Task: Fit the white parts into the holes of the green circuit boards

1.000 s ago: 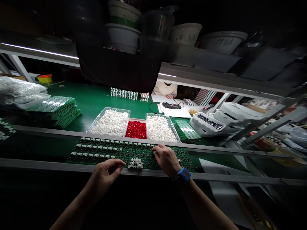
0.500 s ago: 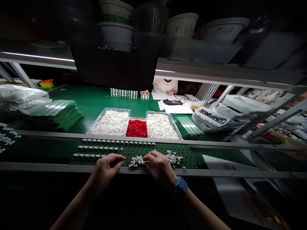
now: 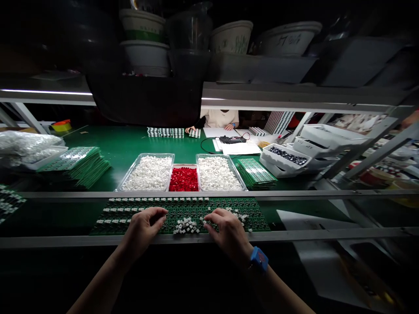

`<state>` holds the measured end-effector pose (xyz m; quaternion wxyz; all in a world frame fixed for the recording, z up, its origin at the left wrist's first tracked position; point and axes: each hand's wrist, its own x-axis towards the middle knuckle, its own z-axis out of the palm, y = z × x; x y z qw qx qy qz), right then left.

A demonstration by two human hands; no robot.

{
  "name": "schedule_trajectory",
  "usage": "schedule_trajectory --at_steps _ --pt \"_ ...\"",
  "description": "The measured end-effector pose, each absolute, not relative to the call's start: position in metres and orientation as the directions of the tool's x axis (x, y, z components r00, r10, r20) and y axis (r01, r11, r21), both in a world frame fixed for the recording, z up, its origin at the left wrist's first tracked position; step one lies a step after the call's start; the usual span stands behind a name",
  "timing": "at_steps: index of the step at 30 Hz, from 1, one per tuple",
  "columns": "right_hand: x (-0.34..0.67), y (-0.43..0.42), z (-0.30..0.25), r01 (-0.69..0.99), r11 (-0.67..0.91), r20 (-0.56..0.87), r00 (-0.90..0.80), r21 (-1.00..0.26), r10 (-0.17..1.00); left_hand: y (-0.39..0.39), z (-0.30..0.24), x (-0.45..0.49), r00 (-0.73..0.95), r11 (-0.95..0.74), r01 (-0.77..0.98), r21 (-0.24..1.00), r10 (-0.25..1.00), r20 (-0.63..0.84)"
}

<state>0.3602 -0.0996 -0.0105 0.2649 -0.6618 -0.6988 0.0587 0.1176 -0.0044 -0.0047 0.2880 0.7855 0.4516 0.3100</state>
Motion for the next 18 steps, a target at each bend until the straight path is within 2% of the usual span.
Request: schedule_trajectory --at_steps 5,11,18 --pt "0.350 -0.096 -0.014 0.910 0.048 0.239 0.057 -0.412 0.969 0.001 0.003 0.124 0.474 -0.549 0.549 0.630 0.826 0.307" --pt "0.353 -0.099 -0.013 0.835 0.181 0.390 0.044 -0.520 0.920 0.006 0.009 0.129 0.508 -0.574 0.624 0.530 0.813 0.283" --pt "0.363 -0.102 -0.014 0.783 0.220 0.402 0.043 -0.582 0.915 0.014 0.006 0.136 0.599 -0.694 0.650 0.308 0.718 0.354"
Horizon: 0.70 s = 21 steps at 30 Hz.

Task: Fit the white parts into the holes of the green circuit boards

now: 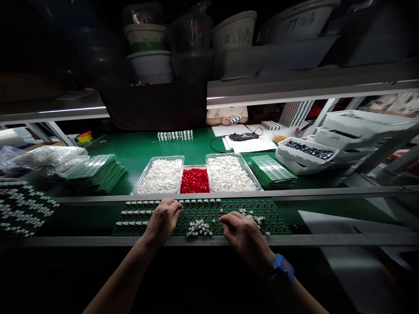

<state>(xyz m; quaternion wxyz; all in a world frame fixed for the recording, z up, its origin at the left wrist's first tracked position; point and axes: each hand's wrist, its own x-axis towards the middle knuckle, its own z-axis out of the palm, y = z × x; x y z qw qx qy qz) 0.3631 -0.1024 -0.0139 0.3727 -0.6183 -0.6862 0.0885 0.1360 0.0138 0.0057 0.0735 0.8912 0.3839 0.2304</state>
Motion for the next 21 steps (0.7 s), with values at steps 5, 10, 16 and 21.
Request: schedule_trajectory --at_steps 5,10,16,21 --pt "0.3650 -0.1046 -0.0146 0.778 0.226 0.424 0.057 -0.587 0.904 0.0165 0.0077 0.1402 0.649 -0.711 0.672 0.208 0.701 0.295" --pt "0.3644 -0.1042 -0.0139 0.764 0.224 0.407 0.055 -0.605 0.912 0.0157 0.0123 0.1446 0.675 -0.718 0.686 0.117 0.688 0.267" --pt "0.3632 -0.1026 -0.0160 0.739 0.232 0.392 0.047 -0.632 0.919 0.0143 0.0149 0.1453 0.699 -0.733 0.679 0.048 0.665 0.262" --pt "0.3632 -0.1024 -0.0184 0.746 0.230 0.379 0.033 -0.625 0.925 0.0203 0.0148 0.1432 0.721 -0.753 0.656 0.057 0.647 0.247"
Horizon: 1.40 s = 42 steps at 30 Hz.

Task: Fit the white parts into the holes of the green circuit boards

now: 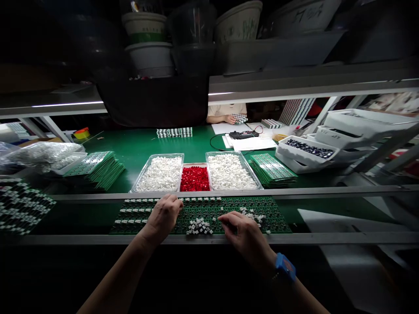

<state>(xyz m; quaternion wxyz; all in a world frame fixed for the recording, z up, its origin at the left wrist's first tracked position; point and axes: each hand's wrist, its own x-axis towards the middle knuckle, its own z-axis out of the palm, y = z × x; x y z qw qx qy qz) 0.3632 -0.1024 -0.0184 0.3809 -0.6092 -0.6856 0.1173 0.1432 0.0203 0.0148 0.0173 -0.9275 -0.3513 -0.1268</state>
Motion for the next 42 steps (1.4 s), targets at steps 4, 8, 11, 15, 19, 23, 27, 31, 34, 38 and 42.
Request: schedule_trajectory --at_steps 4,8,11,15,19,23,27,31,34,38,42 --pt "0.362 -0.103 -0.019 0.741 0.231 0.374 0.029 -0.631 0.927 0.023 0.014 0.143 0.743 -0.772 0.632 0.070 0.629 0.228" --pt "0.361 -0.104 -0.016 0.729 0.227 0.364 0.033 -0.646 0.931 0.017 0.016 0.146 0.744 -0.775 0.629 0.071 0.625 0.237" --pt "0.362 -0.102 -0.011 0.726 0.208 0.359 0.057 -0.655 0.932 0.007 0.017 0.149 0.730 -0.779 0.607 0.159 0.625 0.277" --pt "0.365 -0.093 -0.002 0.783 0.168 0.365 0.081 -0.599 0.927 -0.003 0.015 0.150 0.759 -0.792 0.529 0.306 0.602 0.248" --pt "0.368 -0.078 0.000 0.841 0.154 0.356 0.048 -0.518 0.933 -0.003 0.010 0.149 0.766 -0.765 0.509 0.394 0.612 0.196" --pt "0.367 -0.065 -0.004 0.883 0.149 0.320 0.001 -0.444 0.948 -0.003 0.012 0.147 0.737 -0.708 0.526 0.471 0.656 0.163" --pt "0.364 -0.057 -0.005 0.914 0.148 0.292 -0.035 -0.377 0.956 -0.009 0.013 0.144 0.666 -0.642 0.529 0.555 0.720 0.197" --pt "0.362 -0.054 -0.004 0.945 0.128 0.267 -0.045 -0.301 0.963 -0.014 0.005 0.134 0.568 -0.567 0.497 0.657 0.785 0.249" --pt "0.362 -0.056 -0.002 0.961 0.114 0.242 -0.052 -0.251 0.969 -0.014 -0.004 0.124 0.539 -0.585 0.468 0.663 0.783 0.311" --pt "0.359 -0.057 0.003 0.980 0.103 0.197 -0.068 -0.171 0.978 -0.012 -0.009 0.113 0.513 -0.597 0.468 0.652 0.784 0.350" --pt "0.356 -0.057 0.007 0.981 0.103 0.168 -0.076 -0.164 0.983 -0.011 -0.007 0.109 0.492 -0.539 0.447 0.714 0.815 0.307"
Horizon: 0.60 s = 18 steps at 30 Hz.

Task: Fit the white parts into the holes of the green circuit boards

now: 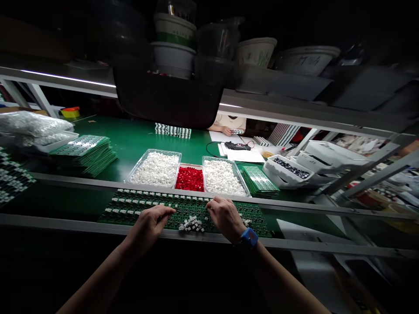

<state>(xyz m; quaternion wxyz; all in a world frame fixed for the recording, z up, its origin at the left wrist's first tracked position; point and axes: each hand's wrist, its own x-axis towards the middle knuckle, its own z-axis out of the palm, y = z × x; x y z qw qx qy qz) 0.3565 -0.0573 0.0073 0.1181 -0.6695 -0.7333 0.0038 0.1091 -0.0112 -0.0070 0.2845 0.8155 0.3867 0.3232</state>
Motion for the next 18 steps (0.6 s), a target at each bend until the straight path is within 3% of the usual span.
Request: schedule_trajectory --at_steps 5,9,13,18 --pt "0.354 -0.065 0.014 0.957 0.091 0.146 -0.052 -0.275 0.988 -0.007 -0.005 0.115 0.500 -0.479 0.438 0.760 0.833 0.237" --pt "0.349 -0.074 0.016 0.951 0.091 0.074 -0.072 -0.295 0.995 0.000 -0.004 0.126 0.490 -0.458 0.486 0.744 0.848 0.202" --pt "0.348 -0.077 0.013 0.939 0.087 0.070 -0.067 -0.331 0.995 0.005 0.000 0.140 0.535 -0.590 0.571 0.570 0.795 0.286" --pt "0.353 -0.080 0.008 0.879 0.126 0.183 -0.045 -0.459 0.982 0.010 0.001 0.151 0.607 -0.699 0.615 0.364 0.715 0.348"
